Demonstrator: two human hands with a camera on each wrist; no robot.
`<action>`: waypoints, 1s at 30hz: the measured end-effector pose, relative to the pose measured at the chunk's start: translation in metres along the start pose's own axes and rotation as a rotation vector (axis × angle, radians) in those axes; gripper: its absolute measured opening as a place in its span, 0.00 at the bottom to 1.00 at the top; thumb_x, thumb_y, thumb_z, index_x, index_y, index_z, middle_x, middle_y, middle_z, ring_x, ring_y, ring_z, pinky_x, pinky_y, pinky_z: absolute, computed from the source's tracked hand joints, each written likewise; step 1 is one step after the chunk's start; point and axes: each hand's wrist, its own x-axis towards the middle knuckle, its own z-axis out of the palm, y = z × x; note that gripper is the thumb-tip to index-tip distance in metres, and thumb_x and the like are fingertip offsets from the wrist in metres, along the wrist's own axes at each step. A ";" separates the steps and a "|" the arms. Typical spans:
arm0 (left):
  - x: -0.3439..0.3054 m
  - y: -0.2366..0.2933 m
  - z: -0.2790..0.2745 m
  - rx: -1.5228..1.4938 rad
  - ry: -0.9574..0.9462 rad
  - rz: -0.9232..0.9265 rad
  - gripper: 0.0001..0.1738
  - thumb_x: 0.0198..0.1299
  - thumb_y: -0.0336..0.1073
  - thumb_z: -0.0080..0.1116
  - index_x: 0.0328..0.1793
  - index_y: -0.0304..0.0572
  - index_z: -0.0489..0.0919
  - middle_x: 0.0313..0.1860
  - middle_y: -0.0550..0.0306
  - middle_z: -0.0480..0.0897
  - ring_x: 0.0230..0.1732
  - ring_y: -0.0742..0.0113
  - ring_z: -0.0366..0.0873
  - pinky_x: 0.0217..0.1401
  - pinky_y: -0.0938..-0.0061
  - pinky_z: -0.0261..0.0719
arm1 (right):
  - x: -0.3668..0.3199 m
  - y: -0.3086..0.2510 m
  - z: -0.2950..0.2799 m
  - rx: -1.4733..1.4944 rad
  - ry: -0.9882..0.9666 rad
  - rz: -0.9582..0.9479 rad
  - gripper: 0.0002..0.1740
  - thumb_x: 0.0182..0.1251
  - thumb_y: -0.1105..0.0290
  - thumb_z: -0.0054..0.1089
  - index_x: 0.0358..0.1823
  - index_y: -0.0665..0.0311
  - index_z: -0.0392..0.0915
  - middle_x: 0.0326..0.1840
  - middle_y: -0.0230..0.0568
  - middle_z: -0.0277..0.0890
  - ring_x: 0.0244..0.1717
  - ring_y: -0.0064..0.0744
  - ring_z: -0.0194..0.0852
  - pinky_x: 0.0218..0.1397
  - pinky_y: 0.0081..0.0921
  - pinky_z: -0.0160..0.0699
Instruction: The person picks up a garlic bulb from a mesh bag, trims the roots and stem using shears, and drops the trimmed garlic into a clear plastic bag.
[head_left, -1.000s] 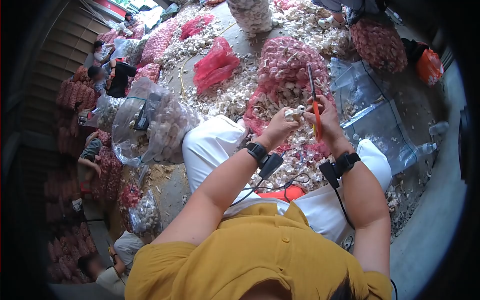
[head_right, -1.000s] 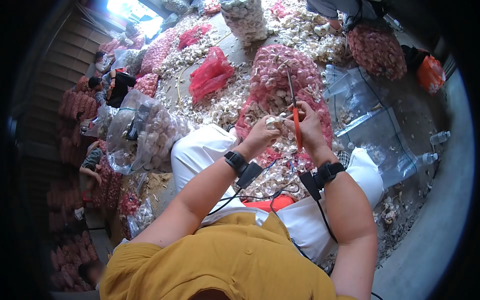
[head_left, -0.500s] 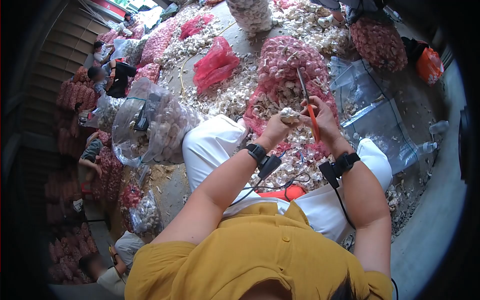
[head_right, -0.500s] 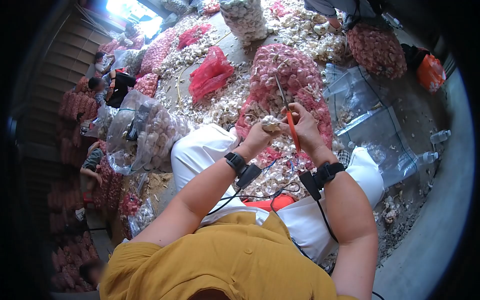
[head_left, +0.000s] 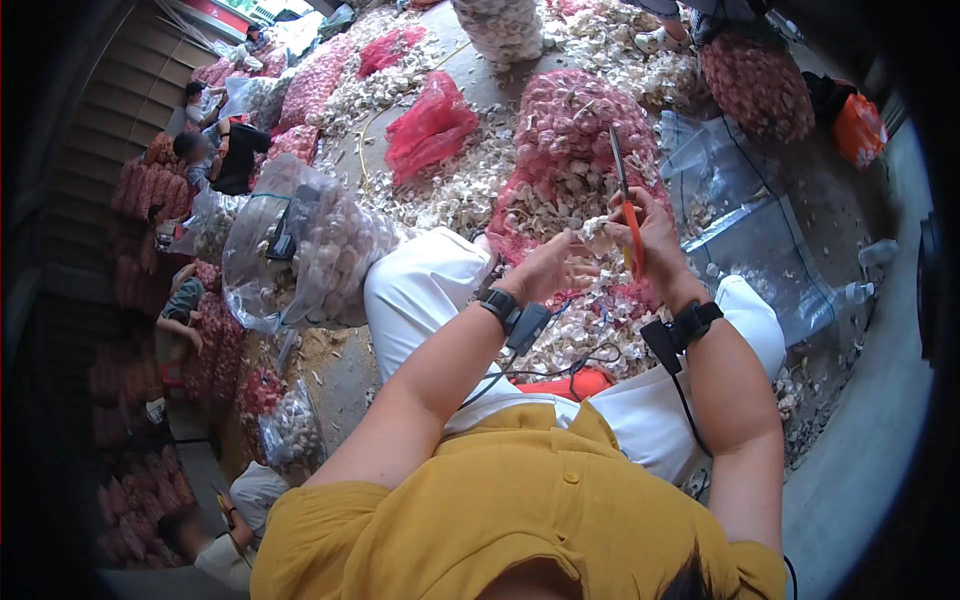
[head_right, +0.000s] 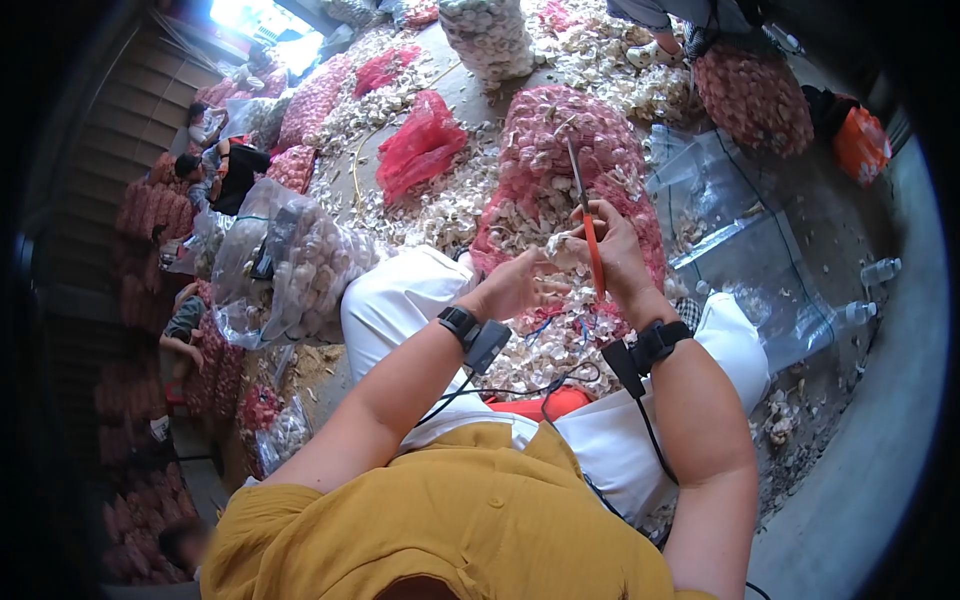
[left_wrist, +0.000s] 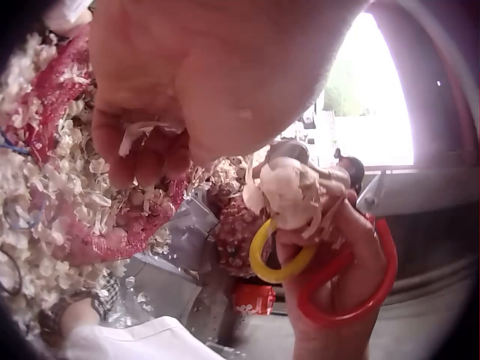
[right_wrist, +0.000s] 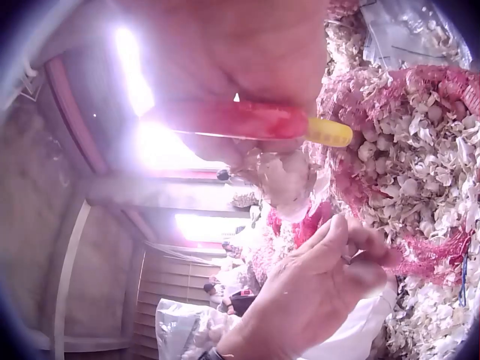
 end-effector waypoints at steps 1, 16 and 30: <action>-0.005 0.011 0.006 -0.149 -0.171 0.000 0.26 0.69 0.55 0.39 0.62 0.44 0.63 0.51 0.50 0.74 0.50 0.60 0.76 0.46 0.73 0.75 | 0.000 0.002 -0.001 -0.002 -0.013 0.017 0.21 0.51 0.78 0.67 0.47 0.62 0.71 0.34 0.33 0.76 0.34 0.20 0.73 0.39 0.18 0.73; 0.001 0.025 0.019 0.024 -0.056 0.303 0.13 0.58 0.27 0.59 0.47 0.46 0.69 0.28 0.68 0.73 0.19 0.83 0.60 0.19 0.86 0.54 | 0.001 0.003 -0.002 -0.095 0.027 0.024 0.21 0.49 0.78 0.67 0.46 0.62 0.72 0.32 0.30 0.73 0.32 0.16 0.68 0.35 0.15 0.68; 0.013 0.015 0.016 0.228 0.147 0.435 0.05 0.59 0.32 0.60 0.40 0.45 0.75 0.21 0.71 0.72 0.17 0.83 0.61 0.17 0.84 0.54 | -0.006 -0.002 0.012 -0.289 0.178 -0.257 0.22 0.54 0.66 0.71 0.46 0.61 0.69 0.31 0.31 0.75 0.32 0.20 0.71 0.38 0.21 0.73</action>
